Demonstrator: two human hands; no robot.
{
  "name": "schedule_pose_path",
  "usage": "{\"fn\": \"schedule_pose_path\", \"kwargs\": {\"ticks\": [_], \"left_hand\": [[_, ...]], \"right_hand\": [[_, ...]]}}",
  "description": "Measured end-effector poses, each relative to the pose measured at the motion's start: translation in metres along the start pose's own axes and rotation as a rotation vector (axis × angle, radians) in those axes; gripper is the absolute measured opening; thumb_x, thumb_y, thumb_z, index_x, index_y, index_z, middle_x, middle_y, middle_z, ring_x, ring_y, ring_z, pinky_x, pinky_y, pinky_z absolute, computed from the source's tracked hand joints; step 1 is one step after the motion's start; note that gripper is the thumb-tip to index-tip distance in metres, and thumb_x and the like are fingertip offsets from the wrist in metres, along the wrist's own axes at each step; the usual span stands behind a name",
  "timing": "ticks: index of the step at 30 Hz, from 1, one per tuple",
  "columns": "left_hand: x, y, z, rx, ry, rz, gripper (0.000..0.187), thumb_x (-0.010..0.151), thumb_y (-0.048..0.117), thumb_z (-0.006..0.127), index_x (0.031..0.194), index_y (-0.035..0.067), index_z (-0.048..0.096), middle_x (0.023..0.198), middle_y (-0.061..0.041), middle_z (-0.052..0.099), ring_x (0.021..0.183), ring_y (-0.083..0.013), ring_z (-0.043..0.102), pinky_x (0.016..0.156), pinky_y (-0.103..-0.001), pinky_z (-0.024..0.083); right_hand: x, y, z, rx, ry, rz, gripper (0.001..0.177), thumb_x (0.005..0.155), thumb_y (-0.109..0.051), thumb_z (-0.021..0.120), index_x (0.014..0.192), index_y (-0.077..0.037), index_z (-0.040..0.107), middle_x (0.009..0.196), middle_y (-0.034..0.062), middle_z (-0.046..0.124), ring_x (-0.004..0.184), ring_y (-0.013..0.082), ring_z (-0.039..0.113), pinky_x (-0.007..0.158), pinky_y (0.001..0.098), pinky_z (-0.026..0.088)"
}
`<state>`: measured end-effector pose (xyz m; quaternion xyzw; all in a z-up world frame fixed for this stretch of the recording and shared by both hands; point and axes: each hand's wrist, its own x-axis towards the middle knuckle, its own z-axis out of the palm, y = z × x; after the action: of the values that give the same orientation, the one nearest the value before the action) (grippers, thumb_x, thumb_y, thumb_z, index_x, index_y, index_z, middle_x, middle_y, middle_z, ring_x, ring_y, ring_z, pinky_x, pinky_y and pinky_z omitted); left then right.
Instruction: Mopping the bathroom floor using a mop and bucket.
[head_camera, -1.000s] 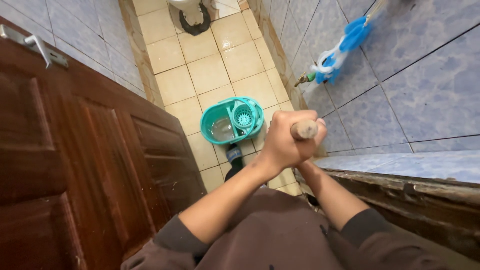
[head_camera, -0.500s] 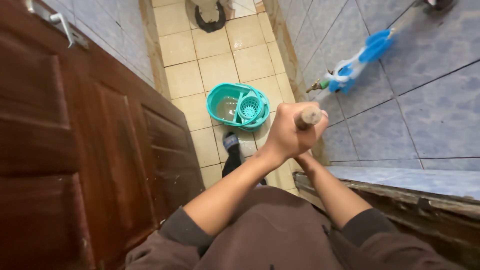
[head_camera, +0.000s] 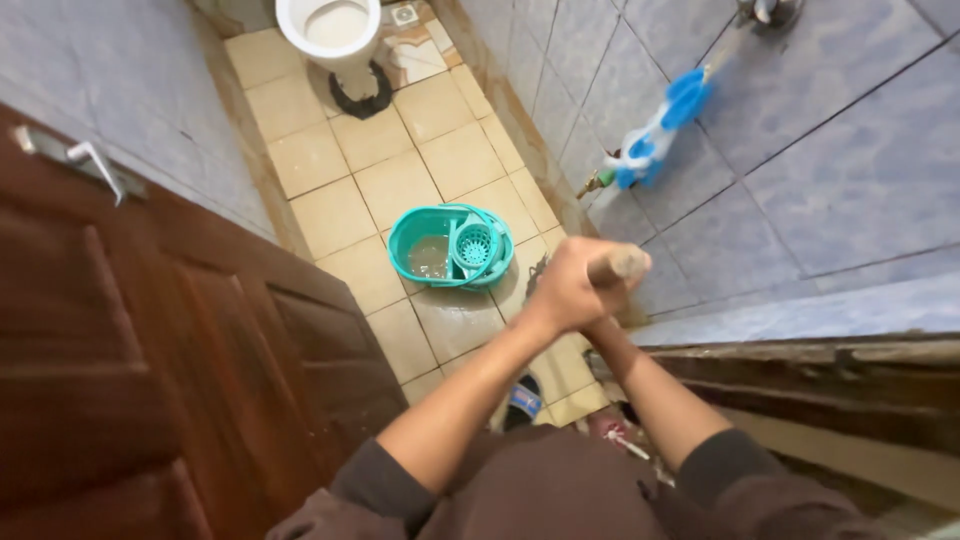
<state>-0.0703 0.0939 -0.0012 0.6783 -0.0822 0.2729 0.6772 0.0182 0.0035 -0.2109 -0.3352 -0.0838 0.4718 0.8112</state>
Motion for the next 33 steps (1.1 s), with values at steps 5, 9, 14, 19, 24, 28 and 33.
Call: {"fn": "schedule_pose_path", "kwargs": {"ticks": [5, 9, 14, 19, 24, 28, 33], "left_hand": [[-0.031, 0.011, -0.002, 0.203, -0.012, -0.107, 0.016, 0.084, 0.015, 0.071, 0.077, 0.004, 0.062, 0.068, -0.013, 0.058, 0.057, -0.0238, 0.049, 0.057, -0.034, 0.044], [-0.052, 0.037, -0.001, 0.237, -0.005, -0.285, 0.03, 0.096, 0.019, 0.069, 0.072, 0.003, 0.061, 0.062, -0.016, 0.053, 0.052, -0.0286, 0.049, 0.055, -0.036, 0.042], [-0.055, 0.053, -0.006, 0.319, 0.056, -0.208, 0.019, 0.091, 0.018, 0.067, 0.076, 0.006, 0.065, 0.066, -0.015, 0.06, 0.054, -0.0278, 0.059, 0.056, -0.036, 0.046], [-0.076, 0.039, 0.02, 0.483, 0.067, -0.255, 0.017, 0.092, 0.02, 0.07, 0.079, 0.01, 0.072, 0.065, -0.015, 0.062, 0.057, -0.0344, 0.061, 0.057, -0.039, 0.049], [-0.115, 0.005, 0.071, 0.596, 0.125, -0.143, 0.007, 0.087, 0.016, 0.07, 0.083, 0.011, 0.073, 0.07, -0.015, 0.066, 0.066, -0.0366, 0.066, 0.062, -0.043, 0.052], [-0.118, 0.008, 0.134, 0.569, 0.134, -0.076, 0.021, 0.091, 0.016, 0.072, 0.074, 0.007, 0.062, 0.072, -0.015, 0.064, 0.066, -0.036, 0.065, 0.063, -0.043, 0.051], [-0.11, 0.005, 0.21, 0.36, 0.147, 0.008, 0.023, 0.094, 0.014, 0.069, 0.076, 0.006, 0.057, 0.072, -0.012, 0.062, 0.066, -0.0305, 0.064, 0.064, -0.038, 0.048]], "right_hand": [[-0.041, 0.025, 0.02, -0.039, 0.004, -0.138, 0.047, 0.099, -0.046, 0.054, 0.124, -0.006, 0.054, 0.115, 0.0096, 0.063, 0.107, 0.0234, 0.063, 0.096, 0.0408, 0.051], [-0.058, 0.051, 0.021, 0.016, -0.01, -0.135, 0.045, 0.111, -0.041, 0.055, 0.125, 0.001, 0.055, 0.113, 0.0104, 0.059, 0.107, 0.0226, 0.06, 0.1, 0.0398, 0.05], [-0.063, 0.08, 0.081, -0.088, 0.066, -0.21, 0.033, 0.099, -0.033, 0.059, 0.114, -0.004, 0.056, 0.102, 0.0078, 0.062, 0.096, 0.0203, 0.062, 0.088, 0.0369, 0.052], [-0.067, 0.109, 0.066, -1.039, 0.046, -0.429, 0.009, 0.099, -0.01, 0.067, 0.096, -0.005, 0.061, 0.09, 0.0009, 0.059, 0.086, 0.0137, 0.057, 0.079, 0.0284, 0.048], [-0.113, 0.078, 0.059, -1.014, -0.245, -0.17, 0.012, 0.097, -0.004, 0.064, 0.086, -0.003, 0.058, 0.076, -0.0018, 0.054, 0.073, 0.0102, 0.046, 0.067, 0.027, 0.043], [-0.152, 0.046, -0.004, -0.647, -0.342, -0.117, 0.004, 0.097, 0.001, 0.06, 0.096, -0.003, 0.058, 0.085, -0.0037, 0.052, 0.08, 0.0099, 0.046, 0.071, 0.0266, 0.042], [-0.195, -0.036, -0.02, -1.076, -0.057, -0.03, 0.011, 0.098, -0.009, 0.063, 0.089, -0.006, 0.056, 0.071, 0.0, 0.035, 0.064, 0.0116, 0.032, 0.059, 0.0338, 0.03]]}}
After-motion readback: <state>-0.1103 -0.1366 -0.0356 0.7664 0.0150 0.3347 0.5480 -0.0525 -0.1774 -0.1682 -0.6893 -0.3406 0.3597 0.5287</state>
